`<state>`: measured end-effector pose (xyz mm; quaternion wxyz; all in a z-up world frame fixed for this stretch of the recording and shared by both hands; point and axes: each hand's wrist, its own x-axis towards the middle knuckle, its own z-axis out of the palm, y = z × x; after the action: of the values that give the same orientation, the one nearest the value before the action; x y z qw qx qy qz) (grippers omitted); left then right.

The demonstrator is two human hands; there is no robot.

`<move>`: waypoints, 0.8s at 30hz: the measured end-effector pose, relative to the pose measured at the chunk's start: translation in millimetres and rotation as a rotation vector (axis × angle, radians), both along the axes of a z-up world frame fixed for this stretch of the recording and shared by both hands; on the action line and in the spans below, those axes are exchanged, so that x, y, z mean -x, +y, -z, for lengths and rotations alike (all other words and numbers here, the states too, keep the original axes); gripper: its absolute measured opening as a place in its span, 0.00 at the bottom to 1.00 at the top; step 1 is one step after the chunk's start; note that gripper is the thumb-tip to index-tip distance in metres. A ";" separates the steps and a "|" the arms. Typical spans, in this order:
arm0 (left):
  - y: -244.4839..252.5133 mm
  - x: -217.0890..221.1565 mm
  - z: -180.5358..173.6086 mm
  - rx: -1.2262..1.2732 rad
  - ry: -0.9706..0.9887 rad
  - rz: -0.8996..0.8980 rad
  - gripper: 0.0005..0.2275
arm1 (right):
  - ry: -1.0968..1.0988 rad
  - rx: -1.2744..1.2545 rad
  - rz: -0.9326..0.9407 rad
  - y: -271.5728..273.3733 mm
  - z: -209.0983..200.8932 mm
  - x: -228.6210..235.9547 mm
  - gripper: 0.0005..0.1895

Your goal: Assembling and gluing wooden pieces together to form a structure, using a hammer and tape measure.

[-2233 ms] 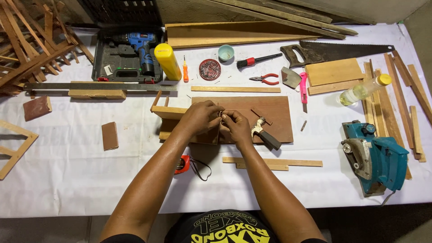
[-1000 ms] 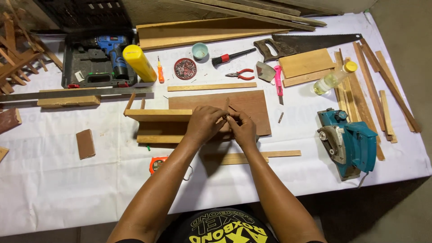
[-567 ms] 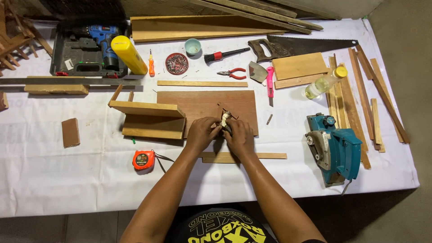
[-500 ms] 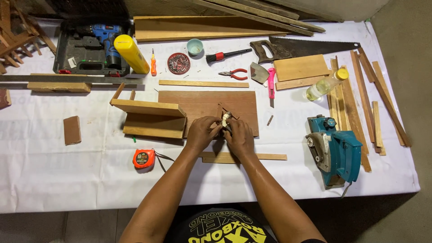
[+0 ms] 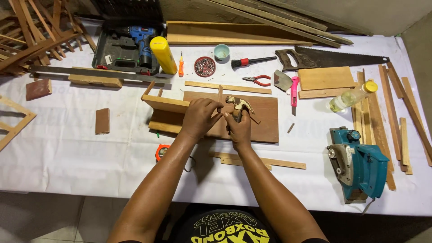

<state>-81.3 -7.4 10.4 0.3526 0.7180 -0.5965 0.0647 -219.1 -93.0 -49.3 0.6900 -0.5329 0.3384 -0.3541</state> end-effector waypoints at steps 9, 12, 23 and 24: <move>12.3 -27.4 -3.7 -0.058 0.032 0.023 0.10 | 0.057 0.003 0.087 19.1 -6.4 -49.2 0.11; 14.2 -36.9 -1.6 -0.067 0.035 0.042 0.10 | 0.003 0.001 0.080 21.8 -8.3 -55.1 0.12; 16.9 -51.1 -7.7 -0.072 0.034 0.130 0.20 | -0.013 -0.145 0.071 18.3 -19.2 -61.1 0.14; 18.7 -50.6 -12.5 -0.069 0.024 0.133 0.25 | 0.001 -0.146 0.096 17.4 -16.3 -61.0 0.14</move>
<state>-30.7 11.3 22.9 0.3384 0.6891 -0.6406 0.0120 -158.1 -75.6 -33.0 0.7089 -0.4646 0.3890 -0.3609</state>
